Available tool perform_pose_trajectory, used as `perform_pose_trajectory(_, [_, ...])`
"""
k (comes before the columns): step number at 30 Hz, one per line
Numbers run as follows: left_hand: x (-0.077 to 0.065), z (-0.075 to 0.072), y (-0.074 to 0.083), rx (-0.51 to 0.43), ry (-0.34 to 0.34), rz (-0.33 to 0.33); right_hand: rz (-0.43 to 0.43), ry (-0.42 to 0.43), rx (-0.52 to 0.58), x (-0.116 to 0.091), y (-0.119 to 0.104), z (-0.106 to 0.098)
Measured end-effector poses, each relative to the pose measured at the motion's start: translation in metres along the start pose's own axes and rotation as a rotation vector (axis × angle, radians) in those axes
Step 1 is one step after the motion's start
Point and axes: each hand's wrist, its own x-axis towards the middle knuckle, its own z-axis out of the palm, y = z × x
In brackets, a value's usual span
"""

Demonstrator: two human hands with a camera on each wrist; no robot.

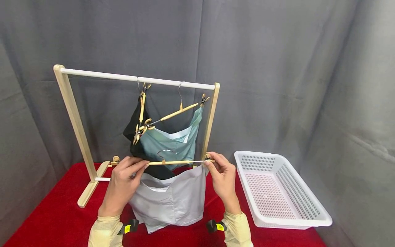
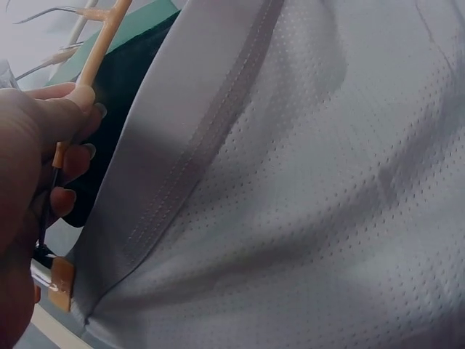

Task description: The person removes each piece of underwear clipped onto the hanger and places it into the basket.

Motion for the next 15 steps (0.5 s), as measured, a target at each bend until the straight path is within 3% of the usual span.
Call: perform_pose_trajectory(15, [-0.0014, 0.0005, -0.0013, -0.005, -0.028, -0.003, 0.004, -0.015, -0.025, -0.0005, 0.005, -0.0003])
